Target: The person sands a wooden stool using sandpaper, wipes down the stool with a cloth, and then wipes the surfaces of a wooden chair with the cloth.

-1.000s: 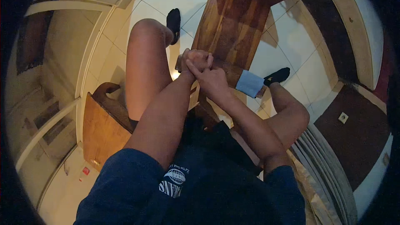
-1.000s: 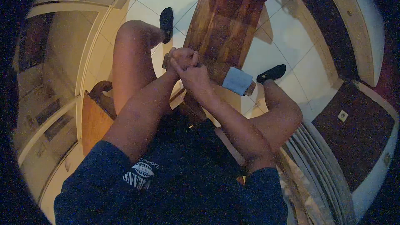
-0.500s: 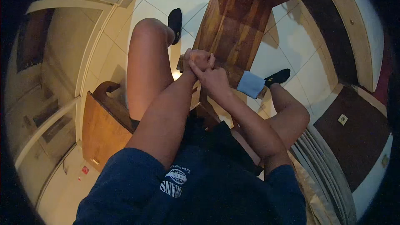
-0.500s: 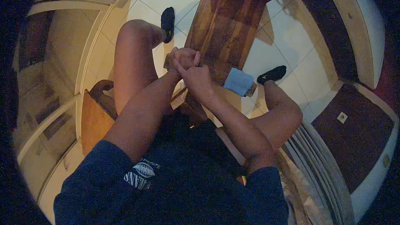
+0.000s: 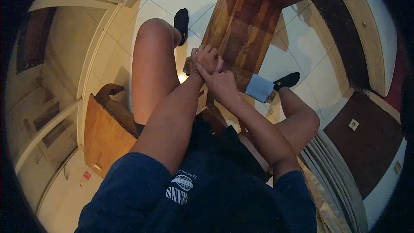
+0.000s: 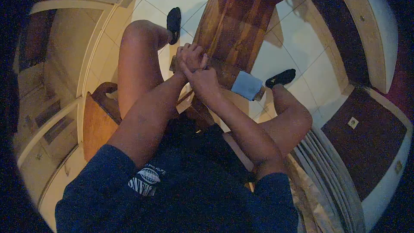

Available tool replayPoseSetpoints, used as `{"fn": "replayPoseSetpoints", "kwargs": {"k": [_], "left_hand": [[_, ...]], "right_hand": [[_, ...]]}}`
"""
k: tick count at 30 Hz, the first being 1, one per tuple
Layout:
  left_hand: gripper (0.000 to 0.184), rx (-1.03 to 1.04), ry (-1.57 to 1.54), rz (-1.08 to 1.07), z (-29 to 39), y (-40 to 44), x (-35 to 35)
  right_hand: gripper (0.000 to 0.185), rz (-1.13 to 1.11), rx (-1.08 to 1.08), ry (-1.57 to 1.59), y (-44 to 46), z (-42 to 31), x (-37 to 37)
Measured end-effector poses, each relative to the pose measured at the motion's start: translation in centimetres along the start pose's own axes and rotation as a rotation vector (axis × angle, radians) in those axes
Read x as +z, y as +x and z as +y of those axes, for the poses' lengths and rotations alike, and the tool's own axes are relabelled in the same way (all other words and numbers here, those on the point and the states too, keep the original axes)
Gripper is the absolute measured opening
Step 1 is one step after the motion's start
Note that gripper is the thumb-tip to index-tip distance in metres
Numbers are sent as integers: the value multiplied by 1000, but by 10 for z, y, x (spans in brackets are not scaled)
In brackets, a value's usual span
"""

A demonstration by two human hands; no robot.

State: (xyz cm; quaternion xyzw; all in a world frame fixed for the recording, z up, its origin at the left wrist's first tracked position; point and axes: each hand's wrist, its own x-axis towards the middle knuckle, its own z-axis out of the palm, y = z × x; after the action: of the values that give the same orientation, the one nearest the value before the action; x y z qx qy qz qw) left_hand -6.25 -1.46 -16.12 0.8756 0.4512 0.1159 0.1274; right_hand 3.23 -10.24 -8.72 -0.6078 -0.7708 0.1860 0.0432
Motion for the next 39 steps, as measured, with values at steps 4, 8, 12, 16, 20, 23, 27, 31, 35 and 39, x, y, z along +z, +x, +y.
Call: {"fn": "replayPoseSetpoints", "kwargs": {"k": [4,8,12,16,20,23,27,31,35,39], "left_hand": [[40,-27,-28,-31,0,-2,-1],[55,-6,-66,26,-1,0,-2],[74,-14,-83,-2,0,0,-1],[85,-36,-109,-58,1,0,-6],[88,-20,-38,-9,4,2,-11],[88,-22,-44,13,5,3,-13],[89,-30,-44,27,7,4,-16],[90,-29,-29,28,5,4,-12],[85,4,0,66,4,3,-12],[67,-88,29,-169,7,5,-19]], "right_hand": [[79,-121,9,7,1,0,-4],[78,-106,-5,-65,1,-1,-7],[78,-94,0,-53,0,0,-4],[78,-68,9,-64,-1,-2,-7],[78,-57,4,-77,-1,-2,-9],[79,-108,4,-30,0,1,-5],[79,-114,15,-11,0,-1,-5],[79,-163,40,21,2,-3,-15],[80,-159,38,41,0,-2,-12],[81,-193,41,45,2,-3,-17]]}}
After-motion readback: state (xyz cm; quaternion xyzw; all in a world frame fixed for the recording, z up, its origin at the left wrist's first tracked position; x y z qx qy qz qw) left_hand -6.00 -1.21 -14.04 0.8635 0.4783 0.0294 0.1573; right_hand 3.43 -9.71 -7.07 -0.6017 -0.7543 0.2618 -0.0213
